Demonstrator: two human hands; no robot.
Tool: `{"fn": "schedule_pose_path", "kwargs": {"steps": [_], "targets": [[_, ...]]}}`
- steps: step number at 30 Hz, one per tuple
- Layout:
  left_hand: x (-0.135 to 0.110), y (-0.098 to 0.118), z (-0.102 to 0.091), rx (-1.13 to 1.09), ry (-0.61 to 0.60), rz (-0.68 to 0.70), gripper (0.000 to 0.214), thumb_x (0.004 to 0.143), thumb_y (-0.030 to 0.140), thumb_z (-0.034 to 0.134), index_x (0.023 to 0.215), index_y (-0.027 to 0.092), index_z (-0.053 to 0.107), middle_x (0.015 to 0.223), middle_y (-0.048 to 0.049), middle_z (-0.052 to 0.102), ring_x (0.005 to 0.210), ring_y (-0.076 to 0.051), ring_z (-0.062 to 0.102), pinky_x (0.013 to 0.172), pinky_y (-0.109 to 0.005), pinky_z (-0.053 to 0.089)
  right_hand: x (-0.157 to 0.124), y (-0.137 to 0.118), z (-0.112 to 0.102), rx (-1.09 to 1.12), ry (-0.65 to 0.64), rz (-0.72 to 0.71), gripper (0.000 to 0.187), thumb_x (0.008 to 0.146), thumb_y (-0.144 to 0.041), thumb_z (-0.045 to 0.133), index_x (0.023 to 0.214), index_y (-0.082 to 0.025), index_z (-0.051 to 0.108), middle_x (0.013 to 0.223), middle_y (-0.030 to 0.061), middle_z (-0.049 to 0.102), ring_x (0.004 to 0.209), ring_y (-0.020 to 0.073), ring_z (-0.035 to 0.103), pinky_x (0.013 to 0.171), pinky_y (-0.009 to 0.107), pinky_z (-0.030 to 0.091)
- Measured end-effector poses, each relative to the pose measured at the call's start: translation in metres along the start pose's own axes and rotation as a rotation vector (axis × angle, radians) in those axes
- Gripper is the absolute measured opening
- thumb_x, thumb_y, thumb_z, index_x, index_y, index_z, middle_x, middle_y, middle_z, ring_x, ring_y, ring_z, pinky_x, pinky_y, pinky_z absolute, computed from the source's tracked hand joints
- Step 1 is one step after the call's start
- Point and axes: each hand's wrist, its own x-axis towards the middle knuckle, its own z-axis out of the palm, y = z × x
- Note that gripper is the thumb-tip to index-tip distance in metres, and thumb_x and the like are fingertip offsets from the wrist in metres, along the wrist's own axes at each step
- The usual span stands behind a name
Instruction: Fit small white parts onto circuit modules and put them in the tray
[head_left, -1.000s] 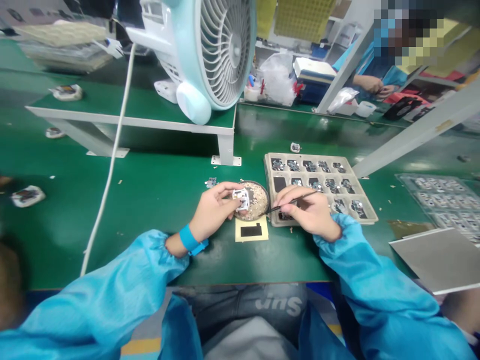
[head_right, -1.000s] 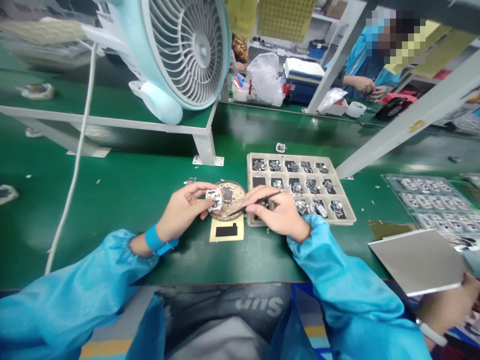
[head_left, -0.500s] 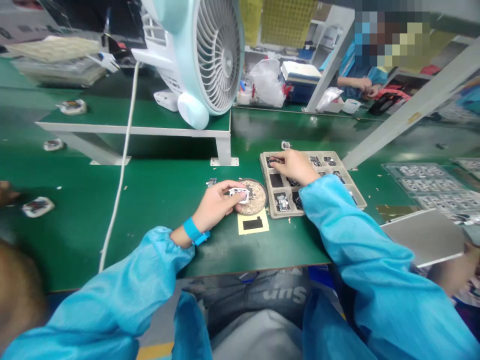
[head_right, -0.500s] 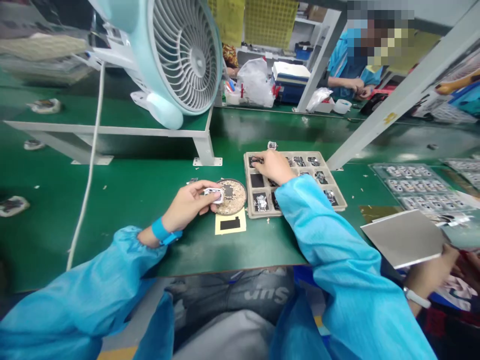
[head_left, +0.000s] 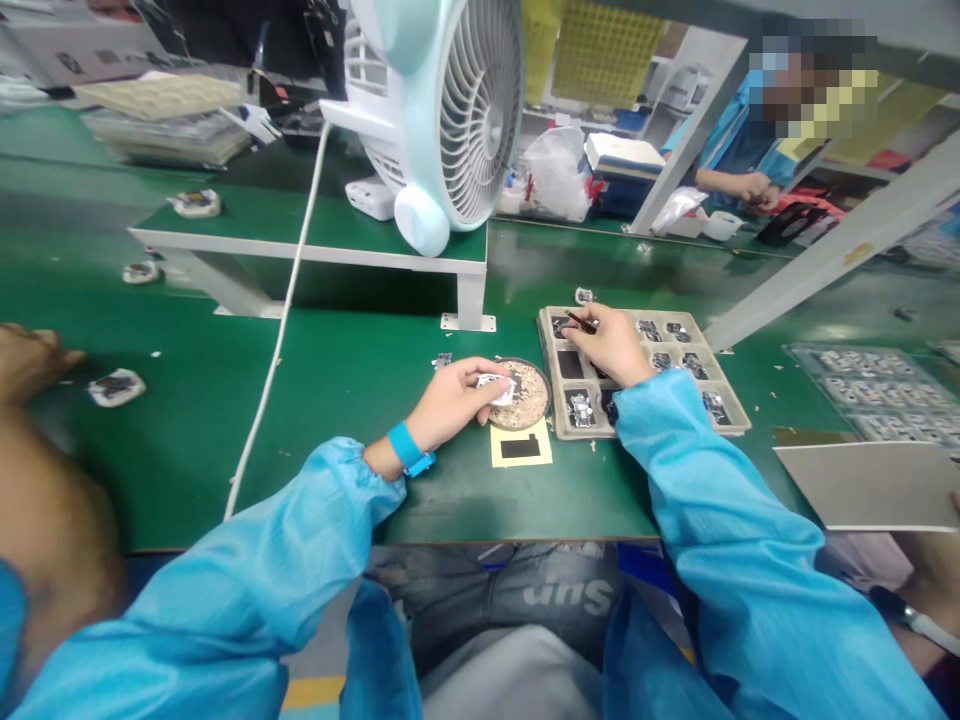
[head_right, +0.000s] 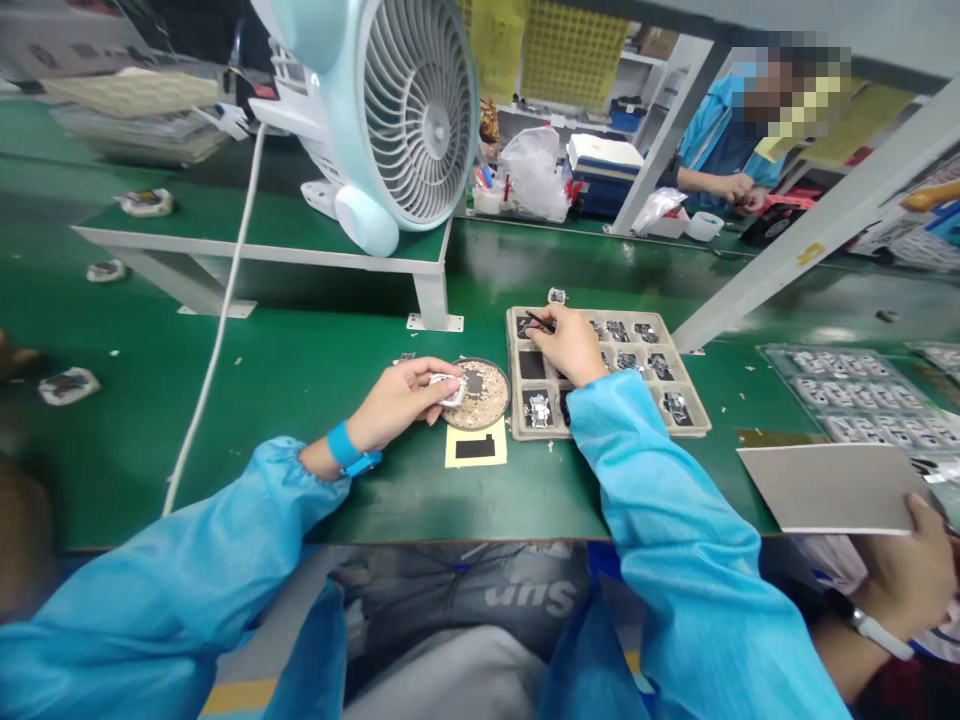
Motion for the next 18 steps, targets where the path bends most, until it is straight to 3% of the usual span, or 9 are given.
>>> {"fn": "schedule_pose_path", "kwargs": {"steps": [4, 7, 12, 18], "targets": [[0.002, -0.001, -0.003, 0.007, -0.023, 0.018, 0.034, 0.084, 0.042, 0.079, 0.1, 0.013, 0.07, 0.076, -0.0051, 0.069, 0.045, -0.006, 0.05, 0.044, -0.02, 0.038, -0.013, -0.023, -0.011, 0.223, 0.044, -0.049, 0.026, 0.079, -0.031, 0.078, 0.101, -0.017, 0.076, 0.098, 0.009, 0.079, 0.095, 0.0259, 0.072, 0.091, 0.044, 0.055], [0.001, 0.002, -0.004, 0.003, -0.102, -0.025, 0.037, 0.086, 0.046, 0.076, 0.104, 0.015, 0.069, 0.067, -0.0009, 0.063, 0.042, -0.006, 0.045, 0.041, -0.019, 0.032, -0.034, -0.052, -0.02, 0.382, -0.199, -0.103, 0.019, 0.079, -0.036, 0.08, 0.089, -0.019, 0.081, 0.088, 0.0058, 0.08, 0.083, 0.0227, 0.074, 0.083, 0.041, 0.06], [-0.005, 0.005, -0.001, 0.07, -0.234, -0.052, 0.042, 0.087, 0.057, 0.071, 0.097, 0.017, 0.069, 0.061, 0.0022, 0.055, 0.041, -0.007, 0.041, 0.037, -0.019, 0.026, -0.064, -0.081, -0.012, 0.541, -0.381, -0.167, 0.014, 0.082, -0.028, 0.079, 0.093, -0.02, 0.082, 0.092, 0.0038, 0.081, 0.086, 0.0201, 0.076, 0.079, 0.034, 0.062], [-0.006, 0.007, 0.003, 0.065, -0.148, 0.002, 0.045, 0.085, 0.06, 0.072, 0.083, 0.015, 0.067, 0.052, 0.003, 0.05, 0.04, -0.007, 0.037, 0.038, -0.019, 0.024, -0.067, -0.081, 0.0, 0.641, -0.275, -0.111, 0.023, 0.09, -0.031, 0.072, 0.109, -0.021, 0.079, 0.11, 0.0051, 0.081, 0.103, 0.0218, 0.076, 0.096, 0.039, 0.06]]}}
